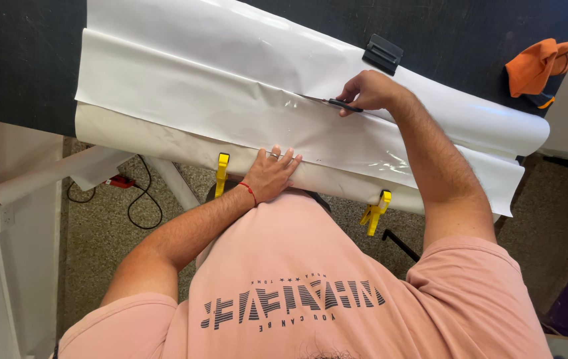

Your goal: The person prepares a sheet of vinyl material, uses clamps to secure it on a workbench, peels back the protective adhesive layer, cuts the excess material using scissors, and smooths it onto the surface using a squeegee tool.

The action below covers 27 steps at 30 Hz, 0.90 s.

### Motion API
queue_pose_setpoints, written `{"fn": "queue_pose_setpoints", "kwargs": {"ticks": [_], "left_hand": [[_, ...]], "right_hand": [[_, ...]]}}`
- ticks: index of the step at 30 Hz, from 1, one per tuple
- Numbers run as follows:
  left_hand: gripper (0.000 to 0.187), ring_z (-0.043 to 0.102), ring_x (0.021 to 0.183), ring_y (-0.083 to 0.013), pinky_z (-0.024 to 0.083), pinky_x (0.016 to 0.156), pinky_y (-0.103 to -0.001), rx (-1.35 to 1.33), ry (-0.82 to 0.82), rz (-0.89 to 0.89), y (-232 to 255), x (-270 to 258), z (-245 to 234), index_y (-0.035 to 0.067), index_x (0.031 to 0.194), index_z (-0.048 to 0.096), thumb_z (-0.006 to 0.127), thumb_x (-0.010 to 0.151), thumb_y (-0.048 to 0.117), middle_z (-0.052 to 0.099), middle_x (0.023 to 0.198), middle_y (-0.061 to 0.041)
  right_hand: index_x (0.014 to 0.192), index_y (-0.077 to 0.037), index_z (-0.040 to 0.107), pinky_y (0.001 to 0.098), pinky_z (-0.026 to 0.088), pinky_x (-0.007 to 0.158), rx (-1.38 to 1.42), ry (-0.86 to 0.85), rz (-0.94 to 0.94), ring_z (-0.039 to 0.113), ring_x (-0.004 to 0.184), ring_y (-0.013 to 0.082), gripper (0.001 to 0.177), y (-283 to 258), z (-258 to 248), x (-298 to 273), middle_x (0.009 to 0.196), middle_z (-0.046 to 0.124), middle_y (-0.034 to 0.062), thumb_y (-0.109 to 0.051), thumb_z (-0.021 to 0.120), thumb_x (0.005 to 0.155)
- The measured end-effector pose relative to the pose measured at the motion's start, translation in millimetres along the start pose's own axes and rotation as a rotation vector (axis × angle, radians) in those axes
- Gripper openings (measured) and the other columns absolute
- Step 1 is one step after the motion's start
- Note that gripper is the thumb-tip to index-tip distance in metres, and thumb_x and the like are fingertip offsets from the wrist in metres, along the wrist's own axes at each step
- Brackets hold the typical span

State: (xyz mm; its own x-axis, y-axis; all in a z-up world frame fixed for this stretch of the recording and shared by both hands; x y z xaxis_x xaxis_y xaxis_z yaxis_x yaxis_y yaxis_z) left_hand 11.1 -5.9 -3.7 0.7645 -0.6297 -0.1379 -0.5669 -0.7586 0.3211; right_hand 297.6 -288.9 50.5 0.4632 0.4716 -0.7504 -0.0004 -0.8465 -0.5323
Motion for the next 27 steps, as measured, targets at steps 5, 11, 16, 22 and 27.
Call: {"fn": "queue_pose_setpoints", "kwargs": {"ticks": [5, 11, 16, 22, 27], "left_hand": [[0.088, 0.057, 0.141, -0.0532, 0.045, 0.1, -0.067, 0.02, 0.027, 0.013, -1, 1, 10, 0.015, 0.171, 0.053, 0.083, 0.096, 0.049, 0.062, 0.162, -0.021], [0.086, 0.055, 0.143, -0.0531, 0.044, 0.101, -0.068, 0.014, 0.013, 0.007, 2, 0, 11, 0.015, 0.171, 0.053, 0.082, 0.098, 0.05, 0.063, 0.162, -0.021], [0.084, 0.053, 0.145, -0.0515, 0.043, 0.102, -0.067, 0.003, -0.025, 0.003, 1, -1, 5, 0.015, 0.174, 0.05, 0.078, 0.102, 0.049, 0.062, 0.163, -0.02], [0.084, 0.051, 0.147, -0.0521, 0.041, 0.105, -0.07, -0.01, -0.066, 0.008, 2, 0, 6, 0.015, 0.175, 0.046, 0.075, 0.104, 0.049, 0.061, 0.165, -0.02], [0.083, 0.049, 0.149, -0.0532, 0.039, 0.106, -0.072, -0.01, -0.088, 0.004, 2, 0, 9, 0.014, 0.176, 0.045, 0.073, 0.105, 0.048, 0.059, 0.167, -0.021]], "right_hand": [[0.123, -0.027, 0.09, 0.0383, 0.06, 0.094, -0.262, 0.054, 0.096, 0.081, 0.101, 0.0219, 0.056, -10, 0, -3, 0.105, 0.089, -0.0036, -0.055, 0.107, 0.077], [0.12, -0.017, 0.09, 0.0387, 0.061, 0.09, -0.044, 0.028, 0.088, 0.078, 0.097, 0.0209, 0.052, 9, 6, 1, 0.103, 0.088, 0.0048, -0.044, 0.108, 0.08], [0.119, -0.013, 0.09, 0.0368, 0.061, 0.089, 0.025, 0.025, 0.055, 0.076, 0.095, 0.0198, 0.052, 18, 7, 8, 0.102, 0.086, 0.0073, -0.039, 0.11, 0.079], [0.12, -0.009, 0.089, 0.0358, 0.061, 0.087, 0.07, 0.043, 0.009, 0.075, 0.095, 0.0208, 0.052, 24, 14, 6, 0.101, 0.083, 0.0105, -0.033, 0.11, 0.079], [0.121, -0.007, 0.088, 0.0356, 0.061, 0.088, 0.11, 0.073, -0.035, 0.076, 0.096, 0.0208, 0.054, 37, 23, 18, 0.101, 0.083, 0.0109, -0.032, 0.11, 0.078]]}}
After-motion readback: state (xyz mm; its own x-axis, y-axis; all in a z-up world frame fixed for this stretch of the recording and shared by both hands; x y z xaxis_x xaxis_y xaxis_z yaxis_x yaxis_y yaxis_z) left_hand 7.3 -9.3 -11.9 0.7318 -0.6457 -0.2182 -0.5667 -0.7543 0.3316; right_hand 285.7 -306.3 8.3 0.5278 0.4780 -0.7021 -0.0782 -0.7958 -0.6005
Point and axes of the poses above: each hand's wrist, its own x-axis towards the middle knuckle, its own z-axis out of the palm, y = z × x, the point moved 1 cm from there along x, towards the middle knuckle
